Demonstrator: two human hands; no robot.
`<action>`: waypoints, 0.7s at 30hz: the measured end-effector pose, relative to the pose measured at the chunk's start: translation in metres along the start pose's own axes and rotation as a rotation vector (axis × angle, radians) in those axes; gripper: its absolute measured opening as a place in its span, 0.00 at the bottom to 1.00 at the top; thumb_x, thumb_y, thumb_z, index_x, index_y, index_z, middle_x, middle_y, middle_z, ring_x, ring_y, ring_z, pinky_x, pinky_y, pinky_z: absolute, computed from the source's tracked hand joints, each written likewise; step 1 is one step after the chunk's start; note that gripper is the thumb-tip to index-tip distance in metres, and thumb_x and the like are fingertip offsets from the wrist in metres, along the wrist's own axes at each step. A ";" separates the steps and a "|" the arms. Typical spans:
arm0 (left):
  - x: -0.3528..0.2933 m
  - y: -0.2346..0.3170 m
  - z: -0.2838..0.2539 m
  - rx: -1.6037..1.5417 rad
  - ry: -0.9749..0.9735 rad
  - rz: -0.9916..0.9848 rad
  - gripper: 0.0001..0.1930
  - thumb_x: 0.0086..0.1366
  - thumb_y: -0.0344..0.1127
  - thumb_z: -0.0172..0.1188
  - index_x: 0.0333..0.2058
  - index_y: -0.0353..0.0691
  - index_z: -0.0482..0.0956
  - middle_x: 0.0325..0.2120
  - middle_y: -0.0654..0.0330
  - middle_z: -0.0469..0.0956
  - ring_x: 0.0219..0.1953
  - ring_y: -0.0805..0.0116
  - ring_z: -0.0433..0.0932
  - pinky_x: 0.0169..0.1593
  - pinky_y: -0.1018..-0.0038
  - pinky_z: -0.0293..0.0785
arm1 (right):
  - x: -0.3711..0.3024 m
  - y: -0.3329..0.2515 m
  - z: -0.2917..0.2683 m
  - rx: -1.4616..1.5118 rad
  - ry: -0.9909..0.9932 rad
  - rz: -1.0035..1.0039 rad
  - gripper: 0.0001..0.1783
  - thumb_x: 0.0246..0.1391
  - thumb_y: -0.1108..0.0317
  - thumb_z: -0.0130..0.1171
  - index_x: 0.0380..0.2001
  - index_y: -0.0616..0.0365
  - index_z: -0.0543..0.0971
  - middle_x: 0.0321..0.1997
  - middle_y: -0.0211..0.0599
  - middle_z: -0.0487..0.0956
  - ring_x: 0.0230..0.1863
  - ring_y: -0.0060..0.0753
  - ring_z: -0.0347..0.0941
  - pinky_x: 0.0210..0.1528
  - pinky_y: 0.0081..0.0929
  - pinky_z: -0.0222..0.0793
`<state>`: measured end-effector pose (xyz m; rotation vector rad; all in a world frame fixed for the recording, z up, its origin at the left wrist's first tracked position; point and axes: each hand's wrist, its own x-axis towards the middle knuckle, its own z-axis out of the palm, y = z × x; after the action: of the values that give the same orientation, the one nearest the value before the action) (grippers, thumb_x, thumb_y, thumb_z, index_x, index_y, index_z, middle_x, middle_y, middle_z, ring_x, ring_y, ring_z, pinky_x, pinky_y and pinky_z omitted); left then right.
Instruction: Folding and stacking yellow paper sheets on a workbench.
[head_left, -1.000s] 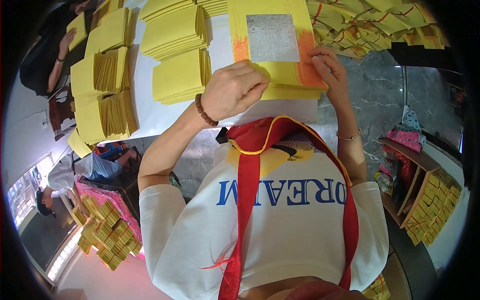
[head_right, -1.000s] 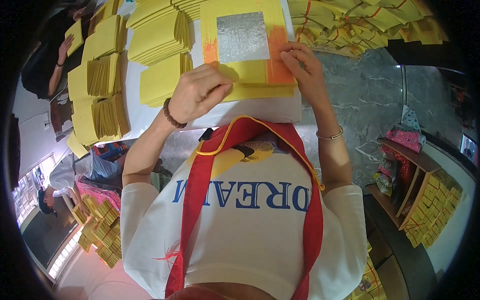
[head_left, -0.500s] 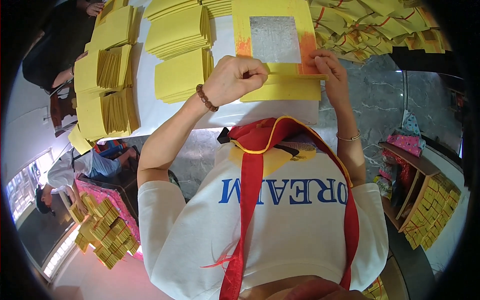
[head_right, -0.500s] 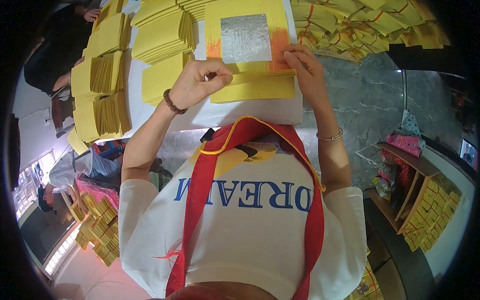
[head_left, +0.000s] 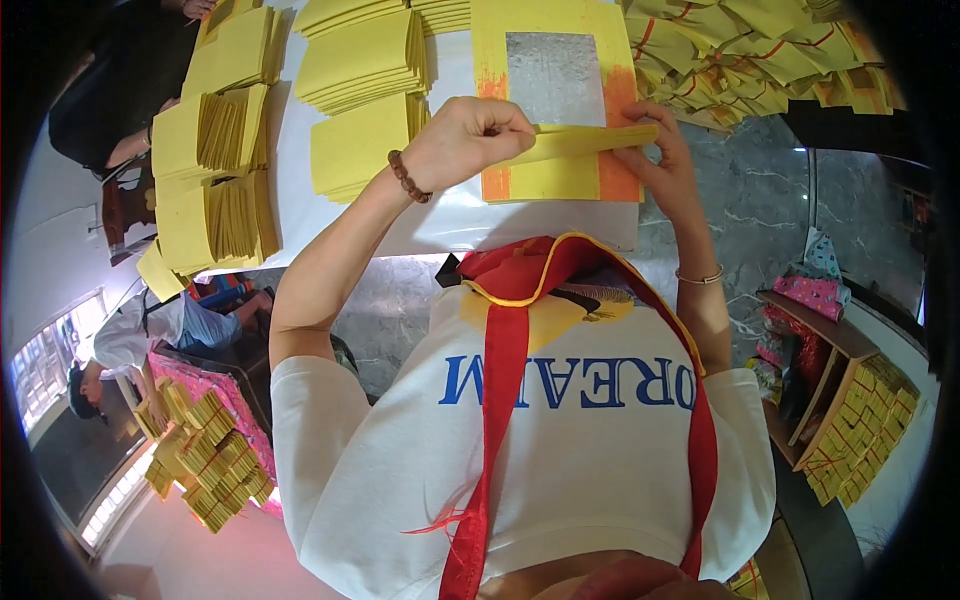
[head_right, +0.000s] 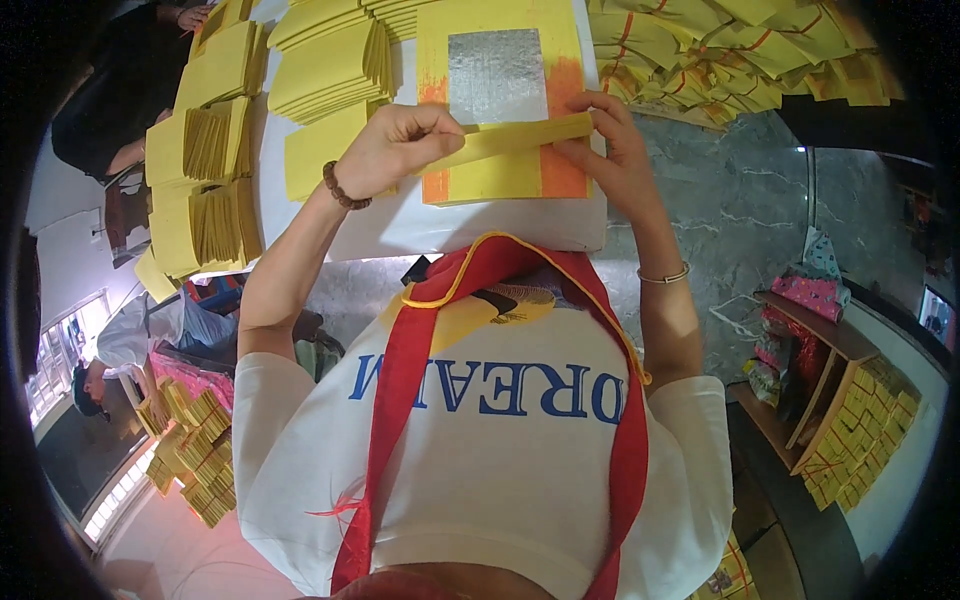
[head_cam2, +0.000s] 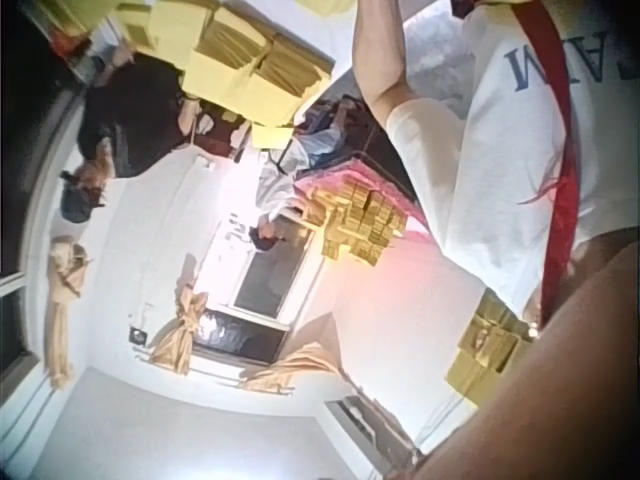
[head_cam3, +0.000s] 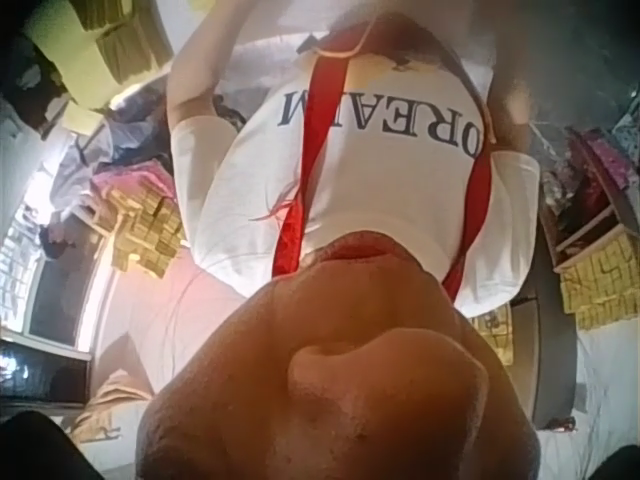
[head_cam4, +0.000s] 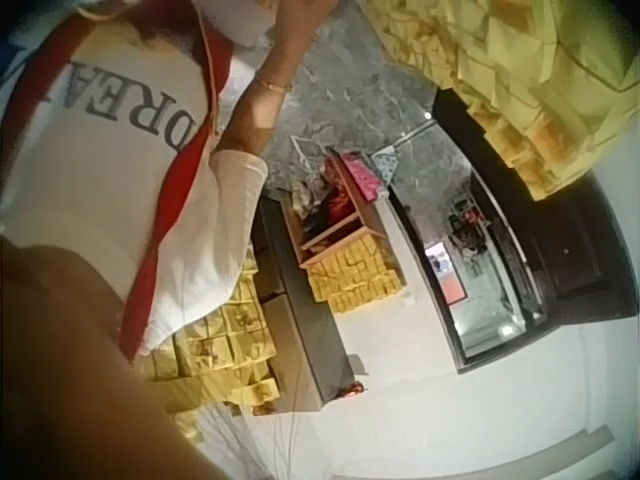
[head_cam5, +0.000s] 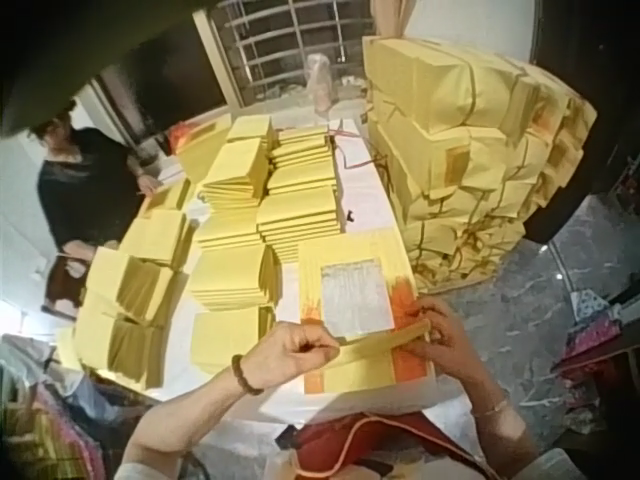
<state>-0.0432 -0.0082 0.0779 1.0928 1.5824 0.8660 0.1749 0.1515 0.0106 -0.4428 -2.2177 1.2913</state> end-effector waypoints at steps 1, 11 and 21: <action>-0.001 0.001 -0.002 0.000 0.002 -0.001 0.10 0.56 0.34 0.59 0.32 0.33 0.78 0.24 0.64 0.76 0.25 0.79 0.70 0.30 0.81 0.67 | -0.001 0.004 0.001 0.028 0.026 0.013 0.09 0.48 0.71 0.58 0.34 0.62 0.77 0.46 0.32 0.70 0.49 0.27 0.65 0.52 0.24 0.59; -0.008 -0.024 -0.003 1.085 0.496 0.676 0.23 0.47 0.27 0.56 0.47 0.44 0.73 0.46 0.60 0.72 0.49 0.60 0.68 0.49 0.66 0.63 | 0.004 0.004 -0.007 0.029 0.032 -0.065 0.13 0.40 0.75 0.62 0.34 0.57 0.79 0.50 0.33 0.70 0.57 0.38 0.62 0.54 0.33 0.58; -0.048 -0.022 0.017 0.794 0.309 0.675 0.18 0.50 0.28 0.53 0.43 0.37 0.74 0.36 0.54 0.75 0.38 0.58 0.73 0.40 0.69 0.68 | -0.004 -0.050 -0.019 -0.236 -0.273 -0.205 0.13 0.36 0.67 0.63 0.32 0.50 0.80 0.39 0.30 0.78 0.50 0.36 0.70 0.52 0.31 0.57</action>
<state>-0.0270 -0.0603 0.0685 2.2324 1.9015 0.8685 0.1888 0.1383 0.0604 -0.1230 -2.5801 1.0376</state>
